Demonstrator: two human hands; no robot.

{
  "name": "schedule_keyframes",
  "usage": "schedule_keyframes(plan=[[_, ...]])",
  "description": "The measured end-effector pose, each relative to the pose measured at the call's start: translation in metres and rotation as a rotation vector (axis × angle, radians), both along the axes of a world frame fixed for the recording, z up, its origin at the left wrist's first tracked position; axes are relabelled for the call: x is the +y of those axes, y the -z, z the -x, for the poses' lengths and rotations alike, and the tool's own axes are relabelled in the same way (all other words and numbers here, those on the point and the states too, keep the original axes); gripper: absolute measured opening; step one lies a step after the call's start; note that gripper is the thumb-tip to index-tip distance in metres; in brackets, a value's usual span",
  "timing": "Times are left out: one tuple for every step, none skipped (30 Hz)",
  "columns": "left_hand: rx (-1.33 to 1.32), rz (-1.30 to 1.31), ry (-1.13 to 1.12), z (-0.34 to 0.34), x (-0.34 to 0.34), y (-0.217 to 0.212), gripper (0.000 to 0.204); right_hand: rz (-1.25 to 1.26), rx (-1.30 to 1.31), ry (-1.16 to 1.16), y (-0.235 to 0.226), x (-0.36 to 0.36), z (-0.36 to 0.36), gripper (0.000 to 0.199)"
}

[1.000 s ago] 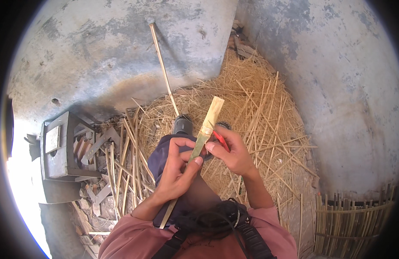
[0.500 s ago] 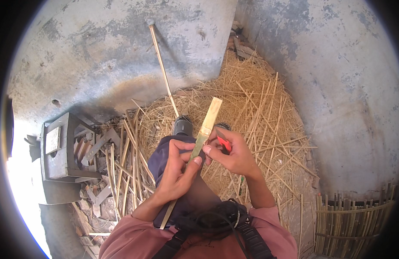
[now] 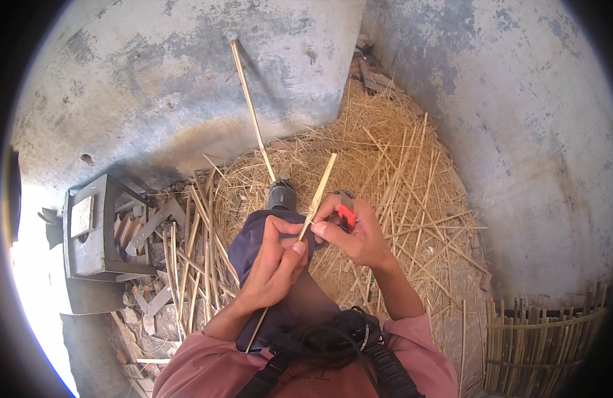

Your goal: The person whittles a strip of wood using a small red utility knife while seated, removing thin shavings to shape the end of the piece.

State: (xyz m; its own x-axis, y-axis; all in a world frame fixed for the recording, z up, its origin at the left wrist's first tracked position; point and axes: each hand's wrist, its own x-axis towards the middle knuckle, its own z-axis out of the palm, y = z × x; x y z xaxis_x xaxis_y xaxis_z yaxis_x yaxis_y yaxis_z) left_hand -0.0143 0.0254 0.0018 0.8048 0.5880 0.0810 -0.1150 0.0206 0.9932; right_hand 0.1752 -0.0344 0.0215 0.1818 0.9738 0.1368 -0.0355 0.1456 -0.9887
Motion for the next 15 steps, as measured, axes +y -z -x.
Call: schedule_keyframes(plan=[[0.004,-0.002,0.001,0.000,0.000,0.000,0.018,0.031,0.063,-0.013,0.004,0.000,-0.002,0.009],[-0.003,-0.004,0.004,0.000,0.000,-0.001,0.019,0.062,0.126,-0.026,0.008,-0.001,-0.005,0.010],[-0.011,-0.007,0.005,0.000,0.000,-0.002,0.019,0.093,0.189,-0.039,0.011,-0.001,-0.007,0.011],[-0.018,-0.010,0.007,-0.001,0.000,-0.002,0.019,0.086,0.263,-0.047,0.013,-0.001,-0.006,0.012],[-0.013,-0.010,0.009,0.000,0.000,-0.003,0.019,0.078,0.337,-0.054,0.015,0.001,-0.004,0.012],[-0.010,-0.012,0.011,0.000,0.000,-0.004,0.019,0.069,0.408,-0.063,0.016,0.002,-0.004,0.013],[-0.007,-0.014,0.014,0.000,-0.001,-0.005,0.020,0.065,0.447,-0.068,0.016,0.002,-0.003,0.014],[-0.013,-0.014,0.020,0.000,0.000,-0.006,0.020,0.060,0.486,-0.073,0.017,0.002,-0.003,0.014],[-0.018,-0.011,0.027,0.000,0.000,-0.007,0.020,0.058,0.528,-0.077,0.020,0.001,-0.002,0.014],[-0.022,-0.009,0.035,-0.001,0.000,-0.007,0.020,0.063,0.538,-0.093,0.022,0.002,-0.004,0.014],[-0.030,-0.001,0.040,-0.001,0.000,-0.007,0.020,0.067,0.548,-0.109,0.025,0.001,-0.007,0.013],[-0.037,0.007,0.046,-0.001,0.000,-0.006,0.021,0.072,0.558,-0.125,0.027,0.001,-0.008,0.013],[-0.044,0.015,0.052,-0.001,0.000,-0.005,0.021,0.069,0.577,-0.131,0.029,0.001,-0.008,0.013],[-0.045,0.015,0.055,-0.001,0.000,-0.005,0.021,0.066,0.596,-0.137,0.031,0.001,-0.007,0.013],[-0.046,0.014,0.058,0.000,0.000,-0.005,0.021,0.062,0.616,-0.144,0.033,0.000,-0.006,0.013]])
